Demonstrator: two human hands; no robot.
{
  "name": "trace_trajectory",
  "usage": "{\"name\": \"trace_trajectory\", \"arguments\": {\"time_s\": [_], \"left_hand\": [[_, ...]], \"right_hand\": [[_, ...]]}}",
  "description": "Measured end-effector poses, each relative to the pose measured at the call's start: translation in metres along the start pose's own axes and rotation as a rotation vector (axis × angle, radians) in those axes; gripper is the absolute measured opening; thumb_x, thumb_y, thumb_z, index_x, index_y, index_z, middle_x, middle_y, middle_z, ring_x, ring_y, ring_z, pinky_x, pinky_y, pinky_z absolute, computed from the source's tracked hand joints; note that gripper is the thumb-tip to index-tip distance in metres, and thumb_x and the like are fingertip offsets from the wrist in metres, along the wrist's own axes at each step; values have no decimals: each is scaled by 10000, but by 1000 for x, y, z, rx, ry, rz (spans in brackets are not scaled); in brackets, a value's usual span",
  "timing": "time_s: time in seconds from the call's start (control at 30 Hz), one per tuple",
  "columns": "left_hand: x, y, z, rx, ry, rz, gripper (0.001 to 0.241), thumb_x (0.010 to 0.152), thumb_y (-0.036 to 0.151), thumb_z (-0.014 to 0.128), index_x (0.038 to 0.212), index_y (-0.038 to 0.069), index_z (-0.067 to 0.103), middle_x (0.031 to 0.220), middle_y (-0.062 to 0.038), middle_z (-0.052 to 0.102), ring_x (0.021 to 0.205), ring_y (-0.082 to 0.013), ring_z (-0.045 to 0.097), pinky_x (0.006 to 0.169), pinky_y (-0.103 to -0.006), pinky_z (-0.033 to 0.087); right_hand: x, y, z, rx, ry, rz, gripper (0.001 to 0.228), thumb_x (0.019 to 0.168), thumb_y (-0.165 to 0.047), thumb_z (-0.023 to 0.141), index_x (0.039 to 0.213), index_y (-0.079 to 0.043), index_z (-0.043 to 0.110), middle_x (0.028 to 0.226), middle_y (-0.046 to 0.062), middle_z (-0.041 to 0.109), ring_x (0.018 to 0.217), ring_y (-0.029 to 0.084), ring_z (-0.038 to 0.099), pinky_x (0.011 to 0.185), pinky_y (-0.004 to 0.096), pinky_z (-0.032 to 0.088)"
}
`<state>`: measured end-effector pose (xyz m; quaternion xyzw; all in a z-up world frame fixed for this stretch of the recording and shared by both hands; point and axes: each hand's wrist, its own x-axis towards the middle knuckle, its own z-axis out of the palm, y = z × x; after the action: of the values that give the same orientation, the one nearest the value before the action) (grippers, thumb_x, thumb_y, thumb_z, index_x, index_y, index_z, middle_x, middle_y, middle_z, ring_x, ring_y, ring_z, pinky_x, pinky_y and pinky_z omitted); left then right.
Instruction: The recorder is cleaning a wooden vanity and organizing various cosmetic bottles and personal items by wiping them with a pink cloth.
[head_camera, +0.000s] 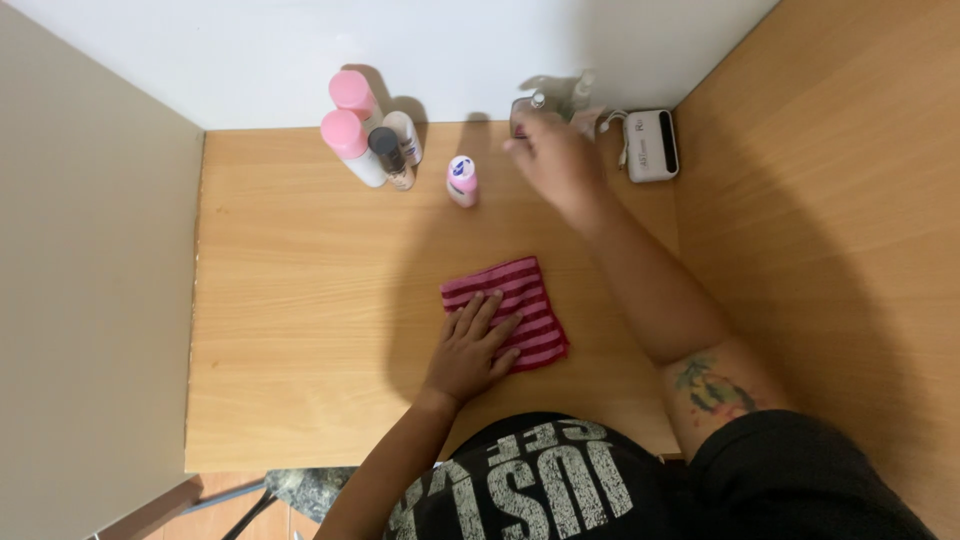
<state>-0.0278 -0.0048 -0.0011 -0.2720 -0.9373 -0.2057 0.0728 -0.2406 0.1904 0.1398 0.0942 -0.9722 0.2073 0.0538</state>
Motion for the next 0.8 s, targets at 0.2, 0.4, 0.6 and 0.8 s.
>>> {"name": "trace_trajectory", "arguments": {"time_s": [0.2,0.4,0.6,0.8], "left_hand": [[3,0,3,-7,-33,0,575,907,472,655,1440,270,580,1612,-84,385,1493,-328,337,1166,-527,289],[33,-15,12,-19,-29,62,558,899,466,671,1417,269,603,1611,-106,395,1488,-349,333,1144,-550,310],[89,-27,7,-83,-55,66,557,877,449,673,1397,256,620,1576,-107,425,1467,-360,353,1140,-552,296],[132,-40,20,-113,-162,101,451,876,440,674,1256,197,684,1449,-95,514,1442,-377,373,1181,-568,235]], "right_hand": [[0,-19,33,145,41,-153,509,972,-345,688,1391,-82,571,1413,172,588,943,260,716,726,385,596],[-2,-33,43,156,31,-206,538,918,-327,719,1408,-148,584,1429,172,542,1017,293,712,809,383,604],[-8,-10,77,165,304,-409,317,1002,-258,695,1317,-252,661,1373,91,658,1151,268,724,898,319,624],[-15,-14,58,300,211,-325,423,872,-327,774,1189,-82,641,1187,128,681,1038,329,675,831,436,568]]}}
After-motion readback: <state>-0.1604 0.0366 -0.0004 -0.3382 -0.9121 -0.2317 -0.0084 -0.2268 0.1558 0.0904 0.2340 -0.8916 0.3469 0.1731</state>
